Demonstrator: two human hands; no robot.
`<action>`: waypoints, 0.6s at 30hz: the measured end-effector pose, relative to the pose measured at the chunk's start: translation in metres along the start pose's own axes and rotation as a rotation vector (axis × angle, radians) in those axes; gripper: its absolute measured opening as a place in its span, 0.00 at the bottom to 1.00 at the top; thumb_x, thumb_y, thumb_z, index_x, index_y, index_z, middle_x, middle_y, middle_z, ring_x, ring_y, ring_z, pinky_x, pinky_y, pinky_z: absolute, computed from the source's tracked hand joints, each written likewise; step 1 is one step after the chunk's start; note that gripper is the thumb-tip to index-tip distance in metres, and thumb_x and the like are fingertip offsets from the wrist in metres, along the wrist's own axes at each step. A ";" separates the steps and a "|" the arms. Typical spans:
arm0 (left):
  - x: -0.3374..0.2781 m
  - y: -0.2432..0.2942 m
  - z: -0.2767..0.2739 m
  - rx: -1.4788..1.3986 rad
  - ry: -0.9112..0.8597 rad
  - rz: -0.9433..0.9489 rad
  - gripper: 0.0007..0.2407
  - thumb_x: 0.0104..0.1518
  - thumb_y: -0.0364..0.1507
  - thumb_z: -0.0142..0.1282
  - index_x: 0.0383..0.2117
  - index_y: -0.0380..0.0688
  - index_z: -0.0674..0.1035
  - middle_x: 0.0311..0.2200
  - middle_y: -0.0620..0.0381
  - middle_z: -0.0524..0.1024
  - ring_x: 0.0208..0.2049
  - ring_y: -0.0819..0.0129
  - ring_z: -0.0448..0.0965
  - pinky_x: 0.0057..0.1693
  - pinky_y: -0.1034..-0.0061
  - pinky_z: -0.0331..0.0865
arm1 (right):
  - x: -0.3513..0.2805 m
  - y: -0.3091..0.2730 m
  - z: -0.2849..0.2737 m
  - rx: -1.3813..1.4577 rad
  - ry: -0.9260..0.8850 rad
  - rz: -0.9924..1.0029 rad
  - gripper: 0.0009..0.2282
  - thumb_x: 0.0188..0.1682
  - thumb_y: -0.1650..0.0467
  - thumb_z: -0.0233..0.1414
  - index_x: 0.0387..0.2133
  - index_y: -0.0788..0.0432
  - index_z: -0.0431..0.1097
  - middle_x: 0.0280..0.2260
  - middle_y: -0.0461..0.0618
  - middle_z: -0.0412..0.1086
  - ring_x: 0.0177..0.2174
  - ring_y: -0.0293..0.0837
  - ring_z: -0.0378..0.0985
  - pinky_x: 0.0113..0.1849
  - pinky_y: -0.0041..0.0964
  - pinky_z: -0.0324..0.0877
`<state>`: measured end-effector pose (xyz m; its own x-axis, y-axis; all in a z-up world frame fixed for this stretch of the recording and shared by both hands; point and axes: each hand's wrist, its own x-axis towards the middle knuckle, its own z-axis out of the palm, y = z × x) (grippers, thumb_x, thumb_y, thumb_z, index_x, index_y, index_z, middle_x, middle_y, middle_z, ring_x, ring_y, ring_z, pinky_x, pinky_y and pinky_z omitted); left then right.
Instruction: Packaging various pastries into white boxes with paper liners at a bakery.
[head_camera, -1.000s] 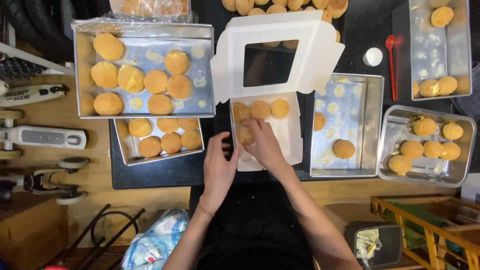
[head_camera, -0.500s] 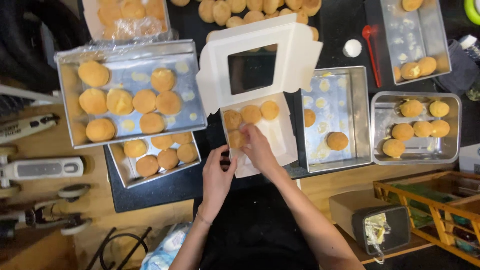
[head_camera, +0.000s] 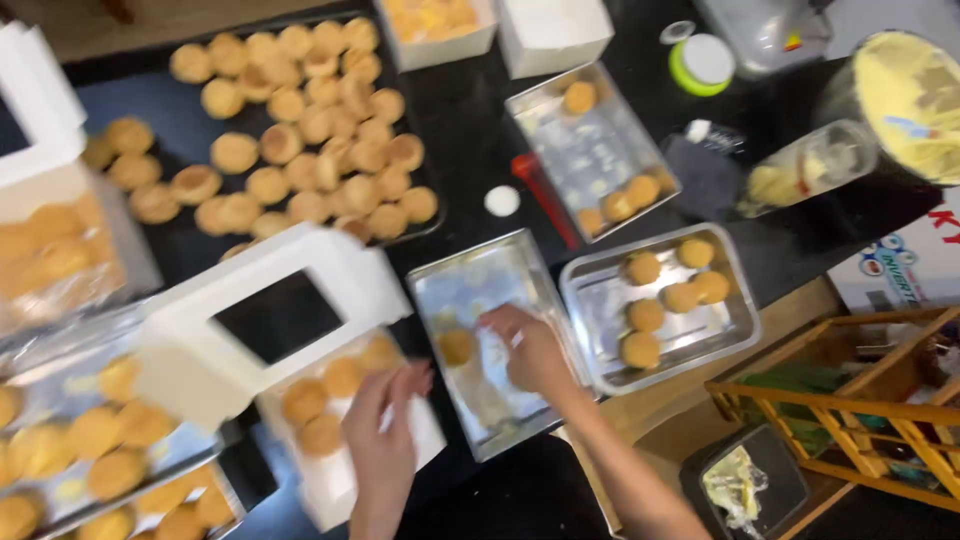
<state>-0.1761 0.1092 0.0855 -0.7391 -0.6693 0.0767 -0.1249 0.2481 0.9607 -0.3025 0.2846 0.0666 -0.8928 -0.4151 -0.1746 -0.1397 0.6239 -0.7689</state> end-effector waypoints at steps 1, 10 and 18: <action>0.024 0.012 0.038 0.027 -0.143 0.083 0.05 0.64 0.25 0.53 0.38 0.36 0.80 0.34 0.49 0.81 0.35 0.59 0.83 0.45 0.71 0.75 | 0.019 0.026 -0.033 0.003 0.166 -0.106 0.07 0.52 0.72 0.50 0.37 0.58 0.77 0.35 0.52 0.78 0.37 0.48 0.82 0.39 0.39 0.73; 0.220 -0.071 0.305 0.472 -0.451 0.608 0.11 0.52 0.24 0.58 0.41 0.37 0.79 0.39 0.42 0.77 0.42 0.42 0.77 0.47 0.57 0.72 | 0.063 0.161 -0.291 -0.081 0.709 0.053 0.16 0.62 0.65 0.45 0.35 0.64 0.77 0.26 0.53 0.75 0.27 0.40 0.76 0.31 0.37 0.68; 0.224 -0.097 0.314 0.773 -0.567 0.677 0.10 0.60 0.31 0.64 0.26 0.38 0.79 0.32 0.44 0.76 0.38 0.46 0.78 0.43 0.56 0.72 | 0.015 0.292 -0.319 0.015 0.804 0.247 0.15 0.65 0.66 0.47 0.36 0.65 0.77 0.29 0.47 0.75 0.29 0.34 0.74 0.33 0.33 0.68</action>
<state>-0.5372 0.1550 -0.0747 -0.9737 0.1219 0.1922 0.1822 0.9237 0.3369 -0.4930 0.6718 0.0360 -0.9308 0.3339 0.1485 0.1000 0.6235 -0.7754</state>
